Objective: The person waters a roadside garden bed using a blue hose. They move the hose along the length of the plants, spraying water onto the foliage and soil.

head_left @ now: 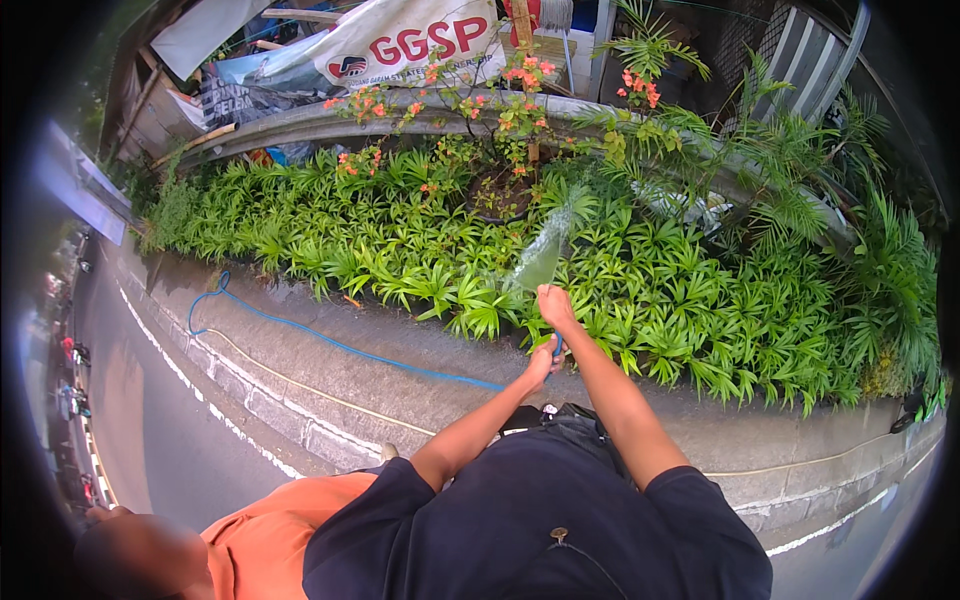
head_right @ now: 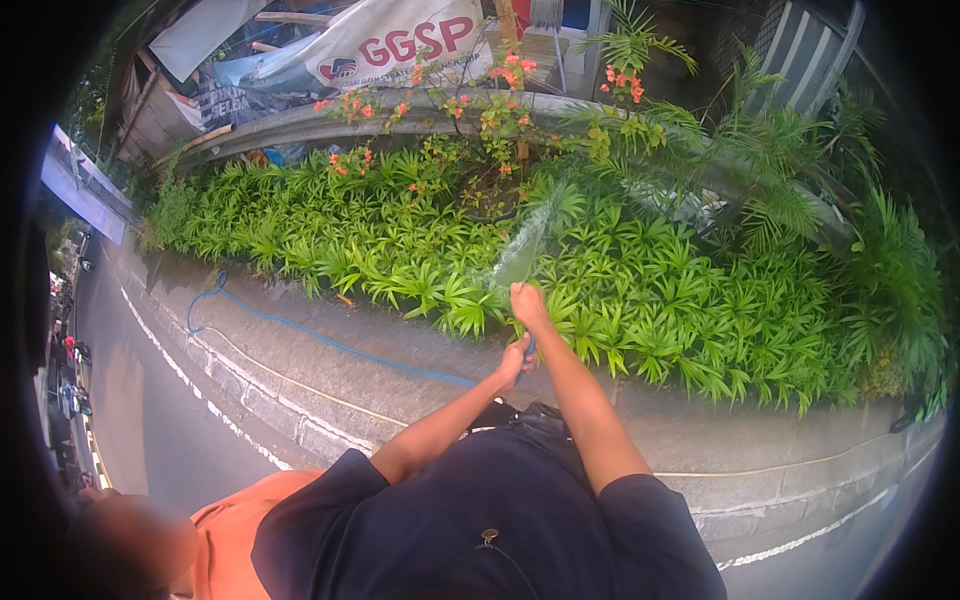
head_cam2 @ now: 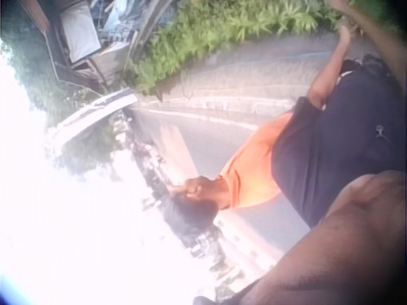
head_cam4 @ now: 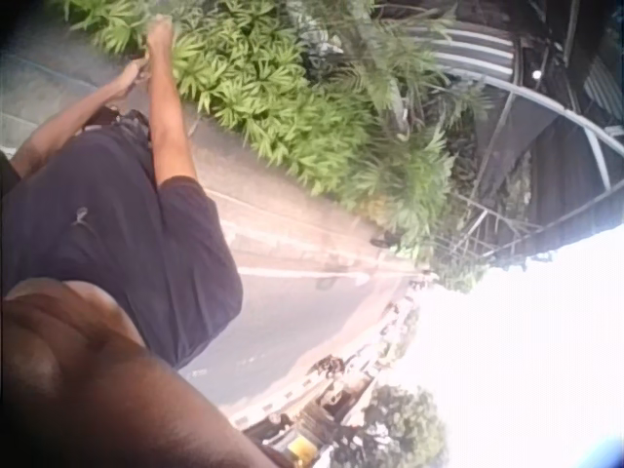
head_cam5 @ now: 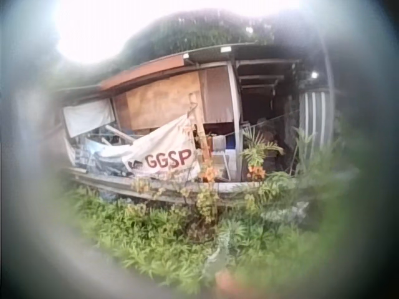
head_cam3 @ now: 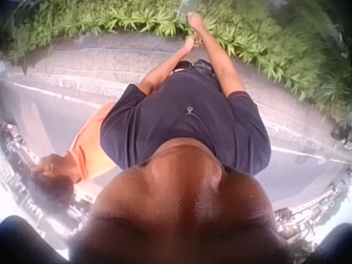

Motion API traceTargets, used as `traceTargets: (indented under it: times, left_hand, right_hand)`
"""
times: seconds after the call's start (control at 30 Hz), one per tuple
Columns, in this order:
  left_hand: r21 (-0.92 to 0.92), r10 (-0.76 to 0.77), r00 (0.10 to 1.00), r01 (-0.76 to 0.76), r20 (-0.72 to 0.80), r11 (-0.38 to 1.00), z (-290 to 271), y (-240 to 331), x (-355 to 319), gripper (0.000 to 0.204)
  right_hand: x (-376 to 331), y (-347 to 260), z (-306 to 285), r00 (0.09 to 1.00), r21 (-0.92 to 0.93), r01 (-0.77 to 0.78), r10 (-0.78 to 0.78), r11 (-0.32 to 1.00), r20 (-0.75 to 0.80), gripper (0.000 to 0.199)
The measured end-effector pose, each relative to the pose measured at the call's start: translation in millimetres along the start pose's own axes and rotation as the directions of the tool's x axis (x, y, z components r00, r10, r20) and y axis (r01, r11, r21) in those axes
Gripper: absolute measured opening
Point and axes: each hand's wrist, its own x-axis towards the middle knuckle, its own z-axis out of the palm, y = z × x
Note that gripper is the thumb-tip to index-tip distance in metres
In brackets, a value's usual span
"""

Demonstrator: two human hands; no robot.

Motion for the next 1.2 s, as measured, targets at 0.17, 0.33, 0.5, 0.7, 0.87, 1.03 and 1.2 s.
traceTargets:
  times: [0.17, 0.33, 0.5, 0.7, 0.87, 1.03, 1.2]
  left_hand:
    - [-0.018, -0.051, 0.997, 0.050, -0.058, 0.999, -22.7, 9.8, -12.3, 0.040]
    - [0.022, -0.132, 0.990, 0.134, -0.055, 0.991, -24.8, 15.0, -13.5, 0.044]
    - [0.107, -0.234, 0.972, 0.233, -0.010, 0.966, -22.3, 8.0, -6.2, 0.047]
    - [0.351, -0.338, 0.933, 0.277, 0.125, 0.895, -8.5, 4.2, -1.3, 0.045]
    - [0.340, -0.377, 0.912, 0.307, 0.163, 0.889, -7.4, -2.6, 3.2, 0.050]
    - [0.231, -0.369, 0.921, 0.335, 0.126, 0.914, -18.0, 6.4, -2.7, 0.050]
    - [0.254, -0.334, 0.942, 0.314, 0.038, 0.915, -26.3, 16.8, -8.3, 0.051]
  right_hand:
    - [-3.2, -14.4, 29.4, 0.997, -0.020, -0.052, 0.053, 0.998, 0.054, 0.048]
    - [2.0, 2.7, 39.6, 0.998, -0.013, -0.069, 0.069, 0.998, 0.006, 0.048]
    - [-8.5, 19.5, 28.7, 0.981, -0.025, -0.173, 0.171, 0.985, -0.089, 0.048]
    - [-26.5, 51.7, -0.1, 0.865, 0.044, -0.427, 0.422, 0.903, -0.273, 0.050]
    - [-34.0, 46.6, -7.5, 0.874, -0.012, -0.421, 0.403, 0.907, -0.271, 0.049]
    - [-21.9, 31.2, 11.9, 0.960, -0.080, -0.262, 0.251, 0.962, -0.121, 0.048]
    - [-12.8, 22.2, 29.2, 0.968, -0.023, -0.228, 0.224, 0.973, -0.117, 0.047]
